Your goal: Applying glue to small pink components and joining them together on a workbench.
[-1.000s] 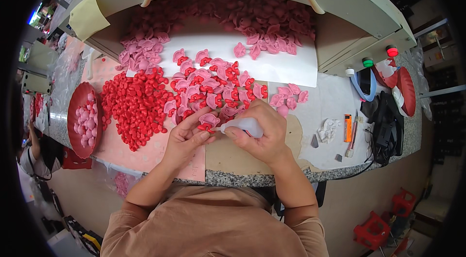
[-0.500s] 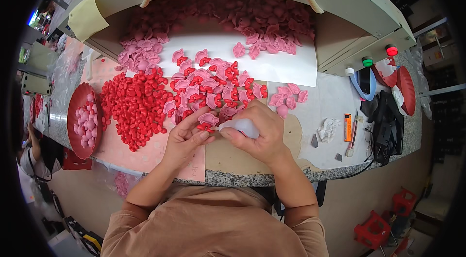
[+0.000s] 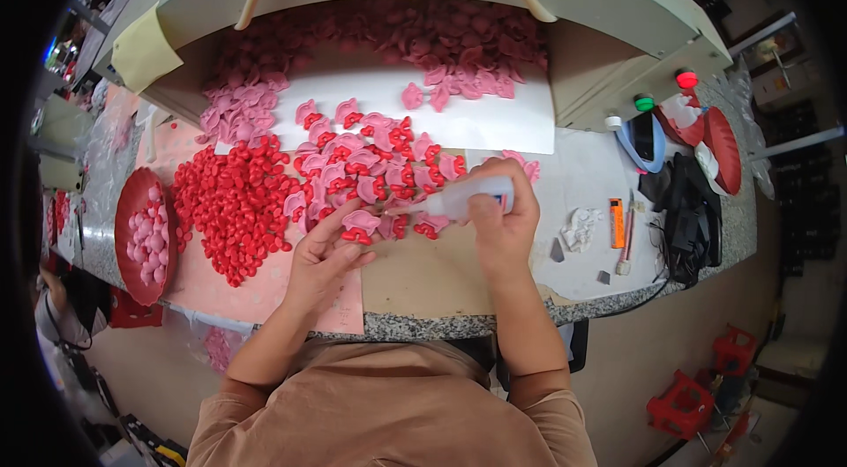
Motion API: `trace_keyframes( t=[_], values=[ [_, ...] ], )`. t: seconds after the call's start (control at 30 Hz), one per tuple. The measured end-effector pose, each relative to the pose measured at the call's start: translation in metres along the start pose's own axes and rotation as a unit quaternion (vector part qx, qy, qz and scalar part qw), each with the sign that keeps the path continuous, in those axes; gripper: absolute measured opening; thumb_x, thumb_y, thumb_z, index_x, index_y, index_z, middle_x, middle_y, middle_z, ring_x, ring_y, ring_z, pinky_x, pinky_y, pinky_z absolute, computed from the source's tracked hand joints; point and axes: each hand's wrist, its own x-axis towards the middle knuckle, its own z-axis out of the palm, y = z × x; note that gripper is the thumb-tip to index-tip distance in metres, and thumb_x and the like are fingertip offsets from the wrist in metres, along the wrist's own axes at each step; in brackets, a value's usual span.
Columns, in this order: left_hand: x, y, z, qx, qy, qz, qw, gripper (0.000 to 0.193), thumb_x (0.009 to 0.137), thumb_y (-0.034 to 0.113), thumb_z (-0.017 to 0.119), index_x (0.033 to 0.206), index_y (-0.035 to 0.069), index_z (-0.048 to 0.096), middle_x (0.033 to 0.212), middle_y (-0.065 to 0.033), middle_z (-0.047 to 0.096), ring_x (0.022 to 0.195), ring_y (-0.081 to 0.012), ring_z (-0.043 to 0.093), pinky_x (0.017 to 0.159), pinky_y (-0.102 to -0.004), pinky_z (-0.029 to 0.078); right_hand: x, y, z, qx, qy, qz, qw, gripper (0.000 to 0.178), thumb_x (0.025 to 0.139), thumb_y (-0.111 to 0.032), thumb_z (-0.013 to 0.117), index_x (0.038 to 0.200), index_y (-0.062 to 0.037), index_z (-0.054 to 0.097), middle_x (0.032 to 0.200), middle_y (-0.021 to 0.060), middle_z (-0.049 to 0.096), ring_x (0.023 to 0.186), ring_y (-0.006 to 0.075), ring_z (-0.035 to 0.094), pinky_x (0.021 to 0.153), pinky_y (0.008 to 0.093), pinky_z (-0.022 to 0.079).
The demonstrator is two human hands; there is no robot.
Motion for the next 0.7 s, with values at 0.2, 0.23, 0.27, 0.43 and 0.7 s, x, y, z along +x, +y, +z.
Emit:
trace_keyframes(
  t=[0.2,0.23,0.27,0.43,0.7],
  values=[
    [-0.004,0.005,0.002,-0.058,0.006,-0.016,0.998,0.047,0.092,0.007,0.046,0.137,0.003,0.031,0.132,-0.0107,0.045,0.107,-0.0215,0.057,0.087,-0.0310,0.050,-0.004,-0.015,-0.060,0.067,0.084,0.068,0.992,0.030,0.083,-0.023,0.065,0.092,-0.0029,0.044,0.083,0.0105,0.056,0.069,0.0191,0.058,0.057,0.0279,0.048],
    [-0.004,0.006,0.001,-0.068,-0.001,-0.020,0.997,0.048,0.092,0.007,0.047,0.137,0.003,0.031,0.132,-0.0108,0.045,0.107,-0.0216,0.057,0.087,-0.0308,0.050,-0.005,-0.019,-0.065,0.008,0.113,0.078,0.991,0.028,0.082,-0.016,0.065,0.094,-0.0038,0.043,0.086,0.0103,0.056,0.070,0.0181,0.058,0.057,0.0276,0.048],
    [-0.004,0.006,0.001,-0.078,-0.007,-0.025,0.997,0.048,0.092,0.007,0.047,0.137,0.003,0.030,0.133,-0.0109,0.044,0.106,-0.0216,0.058,0.086,-0.0307,0.051,-0.005,-0.022,-0.070,-0.050,0.140,0.088,0.985,0.028,0.081,-0.010,0.065,0.095,-0.0048,0.042,0.089,0.0100,0.055,0.071,0.0172,0.058,0.057,0.0273,0.049],
    [0.001,0.013,0.012,-0.117,-0.017,-0.031,0.993,0.041,0.089,0.010,0.055,0.127,0.003,0.041,0.125,-0.0120,0.050,0.101,-0.0235,0.060,0.083,-0.0326,0.054,-0.005,-0.005,-0.104,-0.359,0.088,0.105,0.923,0.022,0.080,0.000,0.059,0.091,-0.0052,0.041,0.084,0.0032,0.047,0.072,0.0118,0.053,0.063,0.0242,0.046],
    [0.012,0.011,0.006,-0.146,-0.023,-0.030,0.989,0.040,0.090,0.012,0.054,0.127,0.003,0.042,0.118,-0.0107,0.055,0.101,-0.0228,0.060,0.083,-0.0331,0.054,0.010,-0.001,-0.084,-0.453,-0.027,0.131,0.881,0.026,0.080,-0.007,0.061,0.102,-0.0019,0.049,0.098,0.0094,0.056,0.089,0.0177,0.054,0.082,0.0275,0.042]
  ],
)
